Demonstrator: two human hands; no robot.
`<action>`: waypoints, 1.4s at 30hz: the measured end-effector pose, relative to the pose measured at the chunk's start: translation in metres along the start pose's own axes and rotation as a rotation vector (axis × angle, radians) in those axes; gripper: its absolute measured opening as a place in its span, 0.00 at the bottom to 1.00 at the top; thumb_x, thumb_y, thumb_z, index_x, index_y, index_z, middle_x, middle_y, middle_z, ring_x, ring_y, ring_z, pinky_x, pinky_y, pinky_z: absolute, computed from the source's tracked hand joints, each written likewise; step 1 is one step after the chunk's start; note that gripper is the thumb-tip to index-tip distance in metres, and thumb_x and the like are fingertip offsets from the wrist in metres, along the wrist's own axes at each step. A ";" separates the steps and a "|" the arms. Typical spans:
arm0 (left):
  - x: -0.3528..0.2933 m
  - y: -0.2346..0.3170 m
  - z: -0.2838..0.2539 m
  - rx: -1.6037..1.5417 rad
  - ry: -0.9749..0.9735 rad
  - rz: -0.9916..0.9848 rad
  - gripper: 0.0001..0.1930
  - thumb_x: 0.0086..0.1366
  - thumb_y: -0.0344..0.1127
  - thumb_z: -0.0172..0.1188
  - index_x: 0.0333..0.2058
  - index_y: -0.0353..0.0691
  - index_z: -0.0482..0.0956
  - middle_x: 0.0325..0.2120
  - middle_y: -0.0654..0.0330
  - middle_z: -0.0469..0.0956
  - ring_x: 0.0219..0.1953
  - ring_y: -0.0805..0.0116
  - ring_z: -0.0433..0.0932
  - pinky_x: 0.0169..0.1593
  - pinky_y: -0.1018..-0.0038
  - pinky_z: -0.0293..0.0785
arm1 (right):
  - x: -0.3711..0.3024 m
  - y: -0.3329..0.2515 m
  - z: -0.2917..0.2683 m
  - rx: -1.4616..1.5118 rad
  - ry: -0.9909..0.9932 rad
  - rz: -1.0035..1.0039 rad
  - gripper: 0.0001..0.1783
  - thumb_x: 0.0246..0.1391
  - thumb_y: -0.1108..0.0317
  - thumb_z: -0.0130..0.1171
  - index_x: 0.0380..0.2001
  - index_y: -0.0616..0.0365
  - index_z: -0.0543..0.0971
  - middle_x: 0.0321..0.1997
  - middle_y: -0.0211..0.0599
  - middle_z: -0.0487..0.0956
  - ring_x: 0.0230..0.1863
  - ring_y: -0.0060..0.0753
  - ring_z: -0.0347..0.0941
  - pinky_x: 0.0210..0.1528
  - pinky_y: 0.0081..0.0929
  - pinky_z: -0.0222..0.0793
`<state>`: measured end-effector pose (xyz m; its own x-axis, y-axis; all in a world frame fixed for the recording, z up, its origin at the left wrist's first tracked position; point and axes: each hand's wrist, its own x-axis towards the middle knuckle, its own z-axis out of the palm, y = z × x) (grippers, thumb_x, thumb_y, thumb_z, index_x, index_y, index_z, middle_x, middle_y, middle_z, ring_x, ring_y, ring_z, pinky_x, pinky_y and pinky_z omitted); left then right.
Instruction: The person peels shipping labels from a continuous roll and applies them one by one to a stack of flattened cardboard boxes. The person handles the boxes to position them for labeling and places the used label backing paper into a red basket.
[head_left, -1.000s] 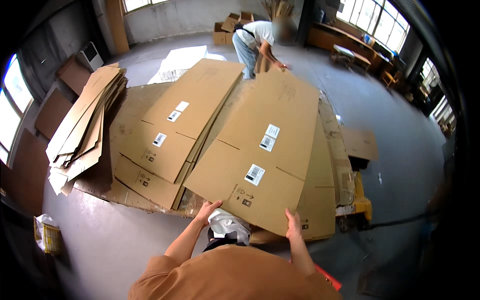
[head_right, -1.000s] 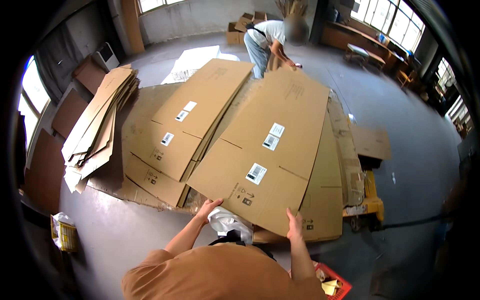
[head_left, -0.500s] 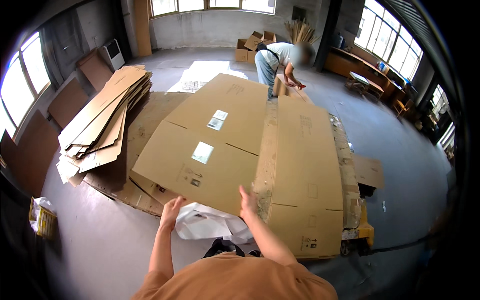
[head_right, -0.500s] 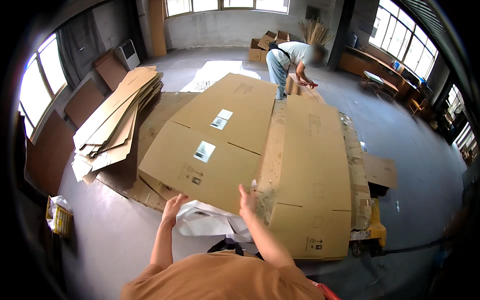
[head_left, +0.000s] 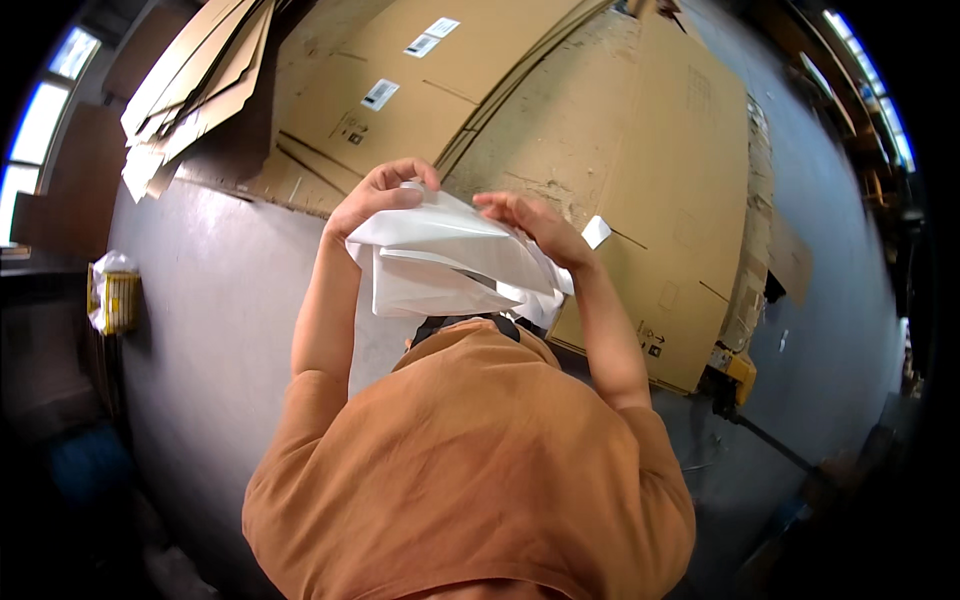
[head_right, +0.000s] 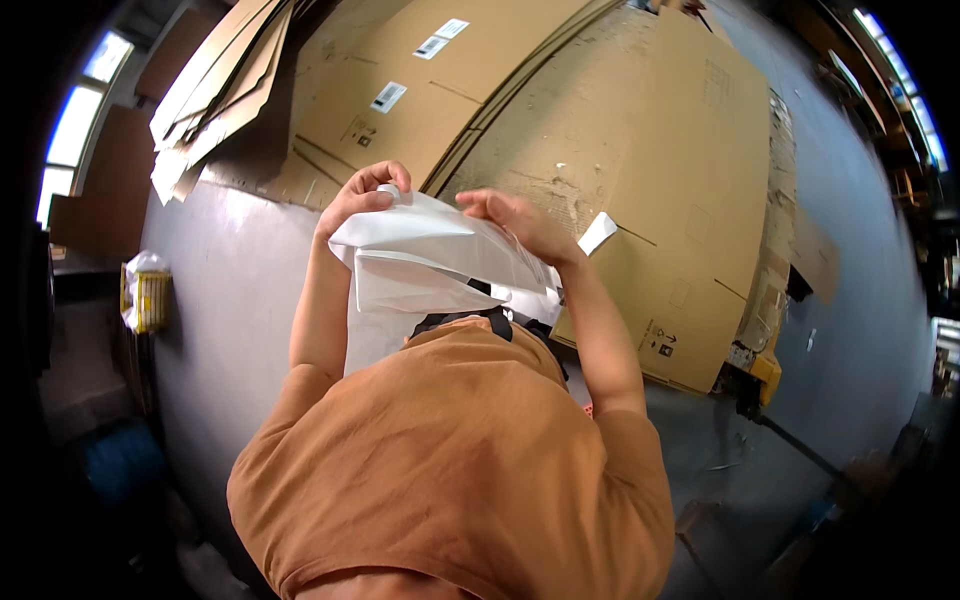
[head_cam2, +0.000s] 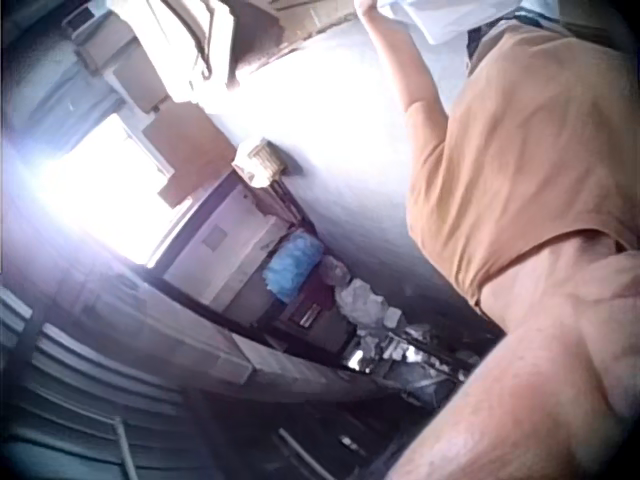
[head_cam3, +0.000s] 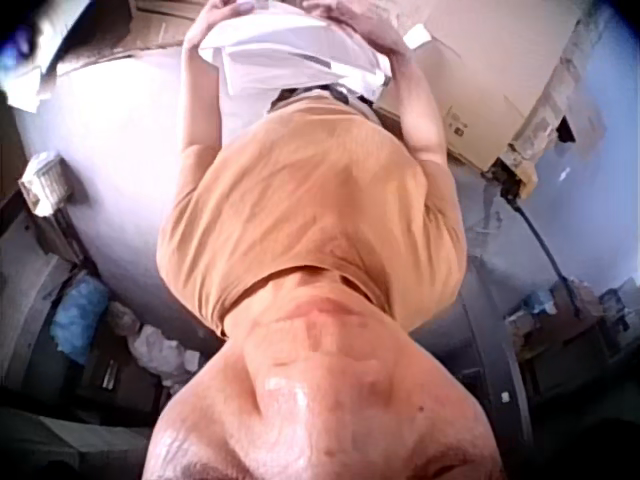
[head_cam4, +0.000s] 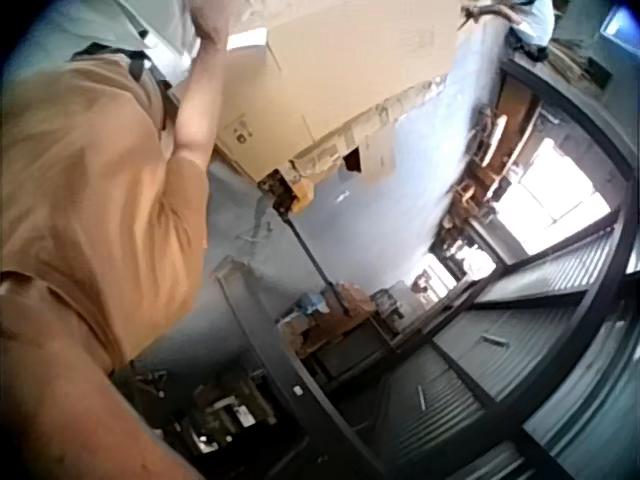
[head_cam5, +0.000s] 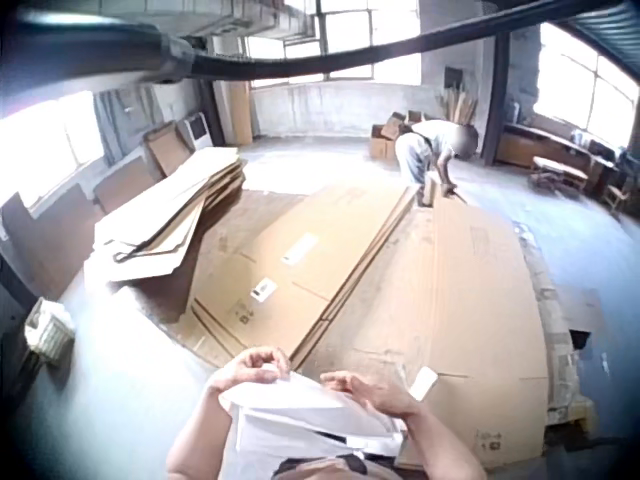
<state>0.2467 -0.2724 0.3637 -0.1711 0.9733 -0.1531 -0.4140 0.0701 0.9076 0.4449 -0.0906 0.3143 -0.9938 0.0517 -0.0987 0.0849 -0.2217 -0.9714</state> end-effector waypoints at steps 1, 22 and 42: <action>0.008 0.001 0.001 -0.031 -0.029 -0.016 0.12 0.50 0.30 0.61 0.35 0.38 0.73 0.30 0.65 0.75 0.30 0.78 0.74 0.36 0.83 0.70 | -0.011 -0.003 -0.003 -0.100 0.003 -0.001 0.23 0.64 0.56 0.45 0.55 0.62 0.70 0.42 0.33 0.77 0.44 0.23 0.70 0.50 0.22 0.64; 0.057 -0.022 0.071 1.567 0.289 0.832 0.05 0.52 0.25 0.59 0.29 0.40 0.76 0.23 0.58 0.75 0.22 0.56 0.75 0.25 0.67 0.71 | -0.108 -0.026 0.033 -1.228 0.797 -0.365 0.09 0.41 0.77 0.63 0.29 0.57 0.76 0.37 0.35 0.75 0.32 0.40 0.76 0.32 0.31 0.73; 0.074 -0.027 0.031 1.312 0.010 0.595 0.26 0.51 0.28 0.62 0.51 0.50 0.73 0.56 0.63 0.69 0.38 0.58 0.79 0.33 0.70 0.79 | -0.047 -0.016 0.040 -0.056 0.826 -0.175 0.16 0.52 0.77 0.60 0.46 0.61 0.75 0.30 0.23 0.74 0.30 0.12 0.67 0.37 0.13 0.67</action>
<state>0.2731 -0.1953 0.3396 -0.0309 0.9280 0.3712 0.8250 -0.1860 0.5337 0.4878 -0.1287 0.3431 -0.6226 0.7809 -0.0510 -0.0403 -0.0971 -0.9945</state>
